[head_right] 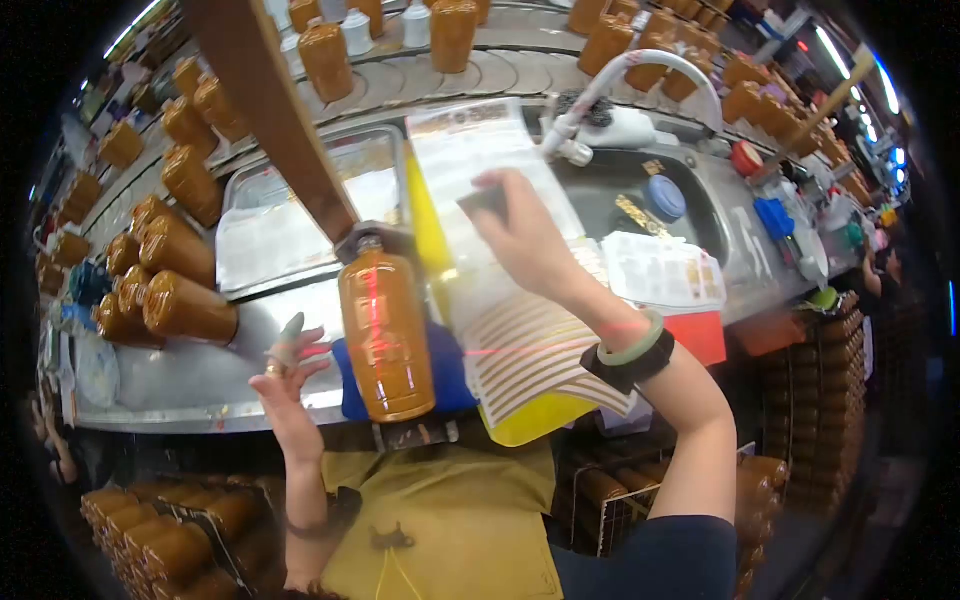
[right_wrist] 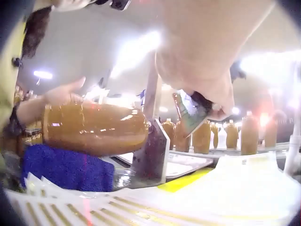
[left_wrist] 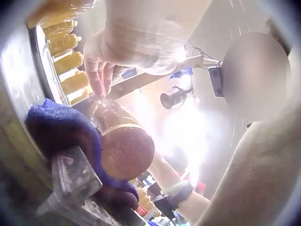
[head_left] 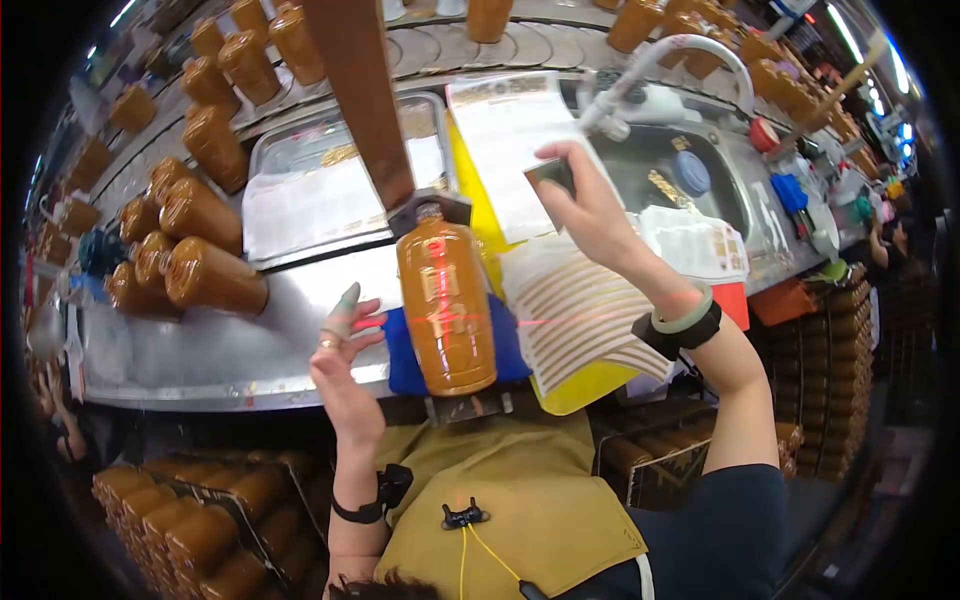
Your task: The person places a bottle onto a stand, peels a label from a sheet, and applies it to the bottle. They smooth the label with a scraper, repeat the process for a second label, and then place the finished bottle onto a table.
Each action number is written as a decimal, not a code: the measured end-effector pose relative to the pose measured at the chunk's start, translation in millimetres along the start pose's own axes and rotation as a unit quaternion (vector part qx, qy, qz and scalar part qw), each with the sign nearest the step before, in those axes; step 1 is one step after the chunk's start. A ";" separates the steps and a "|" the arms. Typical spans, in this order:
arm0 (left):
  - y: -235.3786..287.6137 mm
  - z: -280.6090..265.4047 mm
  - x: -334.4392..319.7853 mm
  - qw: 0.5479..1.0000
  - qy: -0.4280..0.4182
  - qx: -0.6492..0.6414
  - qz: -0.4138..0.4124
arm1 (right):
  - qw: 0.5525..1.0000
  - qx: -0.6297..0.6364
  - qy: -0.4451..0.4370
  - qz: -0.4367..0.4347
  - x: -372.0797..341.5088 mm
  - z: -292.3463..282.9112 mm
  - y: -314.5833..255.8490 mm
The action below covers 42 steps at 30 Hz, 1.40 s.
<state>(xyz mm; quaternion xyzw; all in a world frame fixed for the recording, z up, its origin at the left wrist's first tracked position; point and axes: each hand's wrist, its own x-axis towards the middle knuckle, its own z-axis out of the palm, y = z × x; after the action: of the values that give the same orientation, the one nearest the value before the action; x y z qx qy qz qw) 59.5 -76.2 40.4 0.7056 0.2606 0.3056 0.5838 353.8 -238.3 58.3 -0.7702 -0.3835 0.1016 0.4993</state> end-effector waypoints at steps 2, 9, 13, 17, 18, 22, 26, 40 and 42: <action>-2.4 -1.4 3.7 1.000 -0.008 0.005 -0.017 | 0.989 -0.143 0.024 0.005 -10.2 -22.0 7.5; 3.1 6.1 7.7 0.999 -0.024 0.020 -0.005 | 0.870 -0.450 -0.025 0.200 26.1 -178.9 155.7; 5.1 13.4 6.8 1.000 -0.022 0.012 -0.014 | 0.820 -0.561 -0.055 0.097 21.1 -203.5 214.0; 12.4 11.5 5.2 1.000 -0.016 0.020 0.009 | 0.831 -0.520 -0.126 0.154 26.3 -202.9 210.7; 14.4 10.3 6.1 1.000 -0.007 0.024 0.018 | 0.841 -0.493 -0.125 0.184 28.9 -202.4 197.6; 29.3 7.6 19.7 0.997 -0.030 -0.039 0.051 | 0.942 -0.316 0.090 0.067 16.2 -171.6 128.1; 60.2 41.2 42.4 0.986 -0.107 -0.119 0.053 | 0.994 -0.033 0.089 0.052 -9.7 -115.5 11.9; 84.9 60.4 45.7 0.960 -0.234 -0.153 0.032 | 0.972 0.144 0.186 -0.020 -61.7 -25.2 -99.9; 97.0 47.7 43.3 0.953 -0.285 -0.073 0.063 | 0.984 0.078 0.153 -0.043 -64.0 -33.3 -100.0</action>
<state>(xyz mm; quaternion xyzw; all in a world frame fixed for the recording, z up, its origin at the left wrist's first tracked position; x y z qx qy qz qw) 125.0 -94.2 134.9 0.7335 0.0150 0.1459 0.6636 279.0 -284.9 144.6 -0.7183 -0.3266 -0.0094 0.6142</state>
